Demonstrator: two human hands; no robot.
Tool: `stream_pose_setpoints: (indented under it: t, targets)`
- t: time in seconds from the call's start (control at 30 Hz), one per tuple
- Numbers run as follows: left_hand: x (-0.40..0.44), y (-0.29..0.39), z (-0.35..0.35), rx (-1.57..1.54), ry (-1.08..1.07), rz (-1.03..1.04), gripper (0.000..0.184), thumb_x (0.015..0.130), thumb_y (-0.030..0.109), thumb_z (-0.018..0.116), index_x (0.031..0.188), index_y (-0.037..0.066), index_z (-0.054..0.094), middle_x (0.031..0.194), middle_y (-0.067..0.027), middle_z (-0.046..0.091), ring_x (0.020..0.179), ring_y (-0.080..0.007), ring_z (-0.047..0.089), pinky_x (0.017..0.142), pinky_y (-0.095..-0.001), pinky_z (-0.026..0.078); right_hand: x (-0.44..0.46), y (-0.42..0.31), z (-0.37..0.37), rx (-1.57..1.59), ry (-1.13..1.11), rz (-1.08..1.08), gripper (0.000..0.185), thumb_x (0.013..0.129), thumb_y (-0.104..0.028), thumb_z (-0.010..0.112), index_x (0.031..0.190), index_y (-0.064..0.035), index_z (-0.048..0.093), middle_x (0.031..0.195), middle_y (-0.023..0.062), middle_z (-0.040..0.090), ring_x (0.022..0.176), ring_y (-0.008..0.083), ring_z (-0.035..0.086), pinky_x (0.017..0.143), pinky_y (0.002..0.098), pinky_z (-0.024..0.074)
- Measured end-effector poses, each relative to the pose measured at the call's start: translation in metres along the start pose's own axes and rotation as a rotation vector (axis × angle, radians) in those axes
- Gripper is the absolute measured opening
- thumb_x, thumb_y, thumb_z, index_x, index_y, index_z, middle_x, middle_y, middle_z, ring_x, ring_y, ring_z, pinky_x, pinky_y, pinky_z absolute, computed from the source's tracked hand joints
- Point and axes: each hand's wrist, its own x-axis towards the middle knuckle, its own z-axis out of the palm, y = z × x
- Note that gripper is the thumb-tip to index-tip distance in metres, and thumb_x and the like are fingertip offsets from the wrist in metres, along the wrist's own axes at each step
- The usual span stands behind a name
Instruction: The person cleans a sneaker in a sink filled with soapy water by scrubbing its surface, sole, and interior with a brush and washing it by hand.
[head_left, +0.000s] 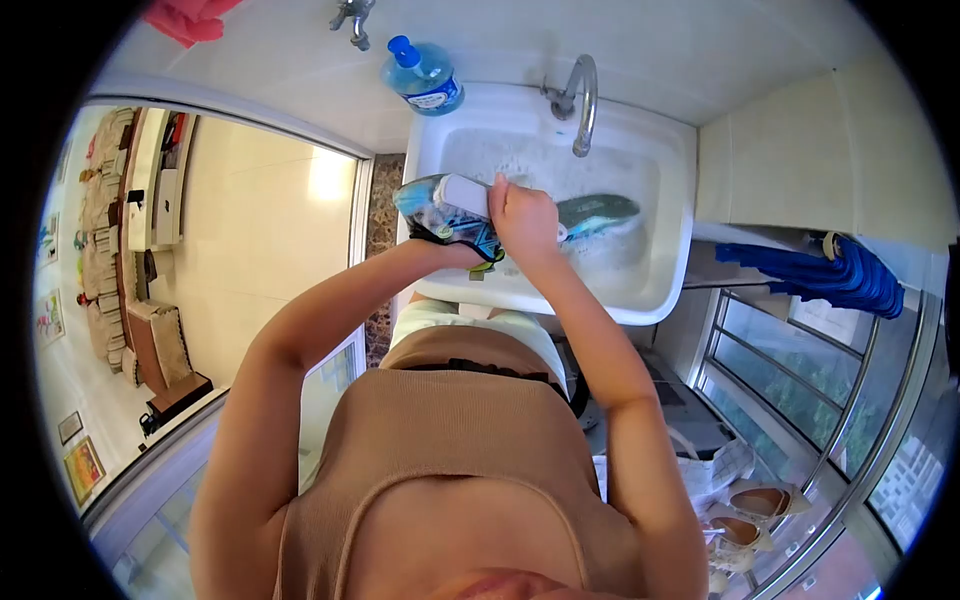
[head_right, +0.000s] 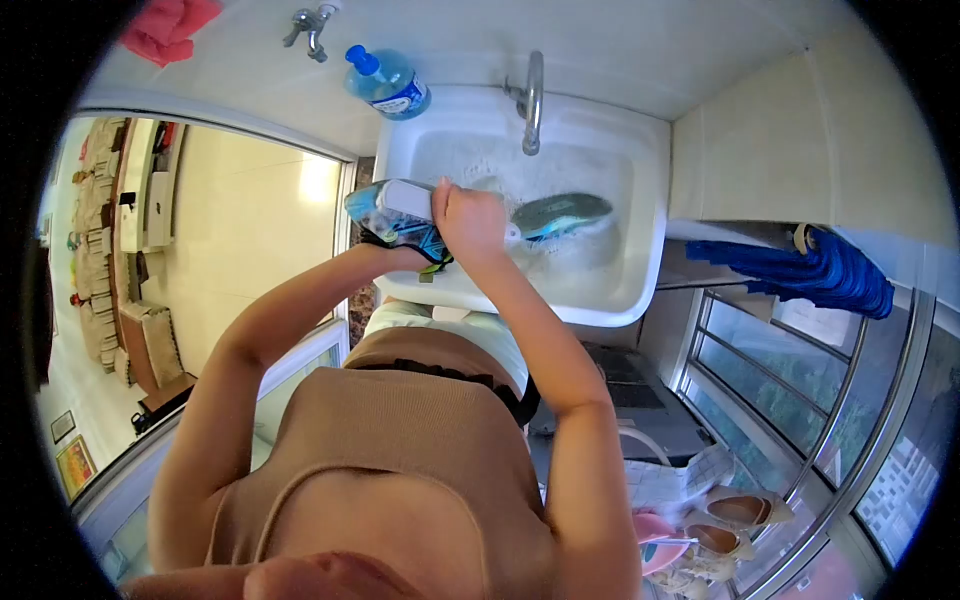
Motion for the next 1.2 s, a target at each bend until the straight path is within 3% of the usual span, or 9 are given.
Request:
stream_pose_setpoints:
  t: [0.23,0.33,0.43,0.7,0.8,0.87,1.07,1.17,1.2]
  targets:
    - [-0.026,0.041,-0.008,0.379,0.090,0.132,0.032,0.087,0.032,0.041,0.102,0.007,0.056,0.094,-0.0082,0.060,0.089,-0.0206,0.056,0.084,-0.0314,0.043,-0.009,0.039,0.001,-0.001,0.033,-0.040,0.040,0.092,-0.020,0.047,0.056,-0.0045,0.055,0.051,0.0178,0.053,0.048,0.0361,0.055,0.047,0.0451,0.0440]
    - [0.000,0.048,-0.014,0.478,-0.222,-0.032,0.032,0.086,0.032,0.037,0.099,0.008,0.054,0.098,-0.0101,0.060,0.085,-0.0220,0.058,0.076,-0.0359,0.045,0.015,-0.018,-0.010,-0.088,-0.010,-0.074,0.036,0.091,-0.019,0.047,0.060,-0.0046,0.057,0.055,0.0160,0.057,0.051,0.0339,0.058,0.048,0.0419,0.0467]
    - [0.047,-0.045,0.021,1.025,-0.043,0.146,0.028,0.085,0.027,0.042,0.098,0.005,0.053,0.089,-0.0109,0.061,0.077,-0.0223,0.059,0.070,-0.0355,0.045,0.039,-0.042,-0.021,-0.265,-0.245,-0.001,0.038,0.093,-0.025,0.044,0.067,-0.0039,0.061,0.063,0.0163,0.061,0.058,0.0330,0.062,0.055,0.0409,0.0498]
    - [0.018,0.014,-0.013,0.626,-0.062,0.110,0.025,0.084,0.022,0.045,0.099,0.004,0.053,0.088,-0.0111,0.061,0.077,-0.0230,0.059,0.069,-0.0353,0.046,0.051,0.010,-0.033,-0.105,-0.500,0.434,0.062,0.085,-0.058,0.047,0.082,0.0004,0.066,0.081,0.0203,0.066,0.081,0.0328,0.065,0.072,0.0412,0.0485]
    - [0.026,0.011,-0.010,0.587,-0.036,0.153,0.024,0.083,0.021,0.046,0.099,0.003,0.052,0.088,-0.0112,0.061,0.077,-0.0232,0.059,0.069,-0.0352,0.046,0.015,0.028,-0.023,0.179,-0.515,0.372,0.060,0.076,-0.059,0.061,0.084,-0.0003,0.064,0.068,0.0143,0.062,0.061,0.0244,0.062,0.056,0.0350,0.0454]
    - [0.033,0.011,-0.011,0.548,-0.023,0.189,0.024,0.083,0.019,0.046,0.099,0.003,0.052,0.088,-0.0113,0.061,0.077,-0.0234,0.060,0.068,-0.0351,0.046,0.013,0.042,-0.019,0.433,-0.623,0.708,0.058,0.073,-0.054,0.068,0.086,0.0022,0.063,0.072,0.0131,0.062,0.062,0.0213,0.059,0.057,0.0337,0.0450]
    - [0.006,0.040,-0.042,-0.188,0.022,-0.249,0.017,0.079,0.007,0.054,0.095,0.001,0.054,0.086,-0.0105,0.062,0.073,-0.0214,0.060,0.065,-0.0352,0.048,-0.039,0.079,-0.003,0.609,-0.441,0.945,0.053,0.071,-0.042,0.075,0.094,0.0029,0.062,0.079,0.0102,0.063,0.067,0.0177,0.057,0.062,0.0301,0.0443]
    - [0.023,-0.007,-0.003,-1.482,0.119,0.084,0.019,0.079,0.011,0.058,0.094,0.000,0.056,0.085,-0.0094,0.063,0.072,-0.0183,0.059,0.065,-0.0321,0.048,-0.057,0.071,0.016,0.566,-0.323,0.794,0.052,0.072,-0.042,0.074,0.097,0.0020,0.061,0.083,0.0129,0.064,0.074,0.0216,0.060,0.068,0.0304,0.0452]
    - [0.025,-0.004,-0.002,-1.414,0.256,-0.044,0.018,0.080,0.012,0.059,0.094,0.000,0.057,0.085,-0.0088,0.063,0.072,-0.0178,0.059,0.064,-0.0313,0.047,-0.060,0.069,0.021,0.534,-0.276,0.706,0.052,0.072,-0.042,0.073,0.098,0.0017,0.061,0.084,0.0138,0.065,0.077,0.0230,0.060,0.070,0.0305,0.0454]
